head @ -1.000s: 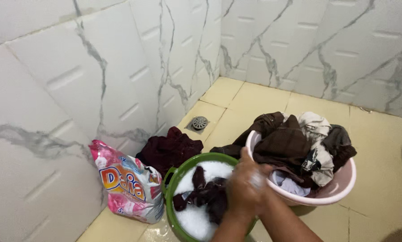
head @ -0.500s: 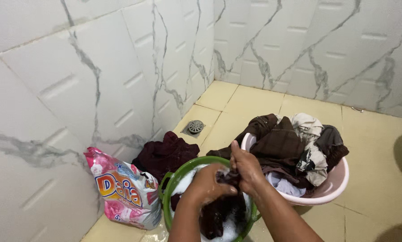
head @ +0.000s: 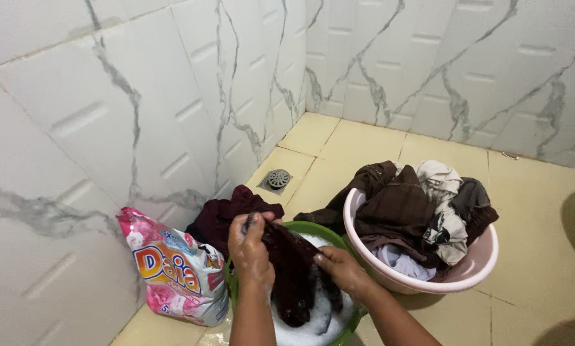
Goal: The person washes dark clothing by hand in a bucket of soapy water, scrubbing the fabric against itself and wringing it out.
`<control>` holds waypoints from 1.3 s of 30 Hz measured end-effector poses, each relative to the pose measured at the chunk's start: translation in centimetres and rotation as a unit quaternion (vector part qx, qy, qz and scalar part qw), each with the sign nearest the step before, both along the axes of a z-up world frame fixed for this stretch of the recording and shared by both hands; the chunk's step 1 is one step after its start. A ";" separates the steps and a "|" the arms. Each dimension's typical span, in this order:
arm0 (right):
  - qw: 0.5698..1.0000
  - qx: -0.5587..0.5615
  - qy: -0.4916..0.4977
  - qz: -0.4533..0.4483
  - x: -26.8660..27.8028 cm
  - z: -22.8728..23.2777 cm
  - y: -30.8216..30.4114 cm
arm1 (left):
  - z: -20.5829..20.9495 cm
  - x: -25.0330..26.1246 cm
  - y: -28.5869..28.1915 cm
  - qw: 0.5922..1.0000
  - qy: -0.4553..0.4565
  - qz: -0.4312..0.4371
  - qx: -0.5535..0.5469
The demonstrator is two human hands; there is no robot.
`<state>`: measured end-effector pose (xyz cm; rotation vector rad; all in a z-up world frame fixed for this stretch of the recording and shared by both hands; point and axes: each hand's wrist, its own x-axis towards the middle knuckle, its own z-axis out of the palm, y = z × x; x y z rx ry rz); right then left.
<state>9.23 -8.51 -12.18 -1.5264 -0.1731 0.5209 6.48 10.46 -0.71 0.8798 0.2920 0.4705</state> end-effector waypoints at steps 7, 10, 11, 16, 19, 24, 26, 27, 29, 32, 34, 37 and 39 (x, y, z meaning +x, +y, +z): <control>0.946 0.265 0.062 -0.176 1.2 2.4 2.2 | -2.5 1.6 -2.2 0.935 0.025 0.113 0.334; 0.931 0.262 0.132 -0.217 4.8 0.8 2.1 | -3.6 1.1 -6.5 0.859 -0.016 -0.013 0.511; 0.908 0.395 0.105 -0.094 5.0 0.4 2.3 | -3.7 1.0 -7.6 0.849 -0.009 0.003 0.528; 0.951 0.117 0.215 -0.188 1.4 4.4 4.0 | -2.4 1.5 -5.1 0.902 0.121 0.034 0.414; 0.942 0.156 0.209 -0.209 0.9 5.6 5.5 | -1.7 1.8 -4.5 0.912 0.099 0.052 0.394; 0.769 0.589 0.109 0.223 4.8 1.7 1.3 | -2.9 -0.6 -10.9 0.863 0.000 -0.030 0.505; 0.844 0.504 0.119 0.139 4.7 2.3 1.5 | -3.0 -0.1 -10.2 0.872 0.043 -0.041 0.487; 0.935 0.319 0.152 -0.037 3.7 2.8 2.6 | -3.1 0.7 -8.8 0.880 0.007 -0.002 0.474; 0.957 0.139 0.190 -0.169 1.6 4.5 4.1 | -3.1 2.6 -5.0 0.891 0.048 0.058 0.449; 0.954 0.147 0.210 -0.157 0.8 5.5 4.9 | -3.1 3.4 -4.6 0.895 0.087 0.060 0.434; 0.947 0.200 0.195 -0.160 2.7 4.5 4.5 | -2.8 2.6 -6.6 0.893 0.013 0.050 0.447; 0.898 0.403 0.156 -0.081 4.6 2.6 2.1 | -2.2 -0.1 -11.0 0.864 -0.053 -0.010 0.500; 0.914 0.358 0.164 -0.097 4.0 2.5 2.2 | -1.8 -0.9 -10.5 0.879 -0.031 -0.021 0.475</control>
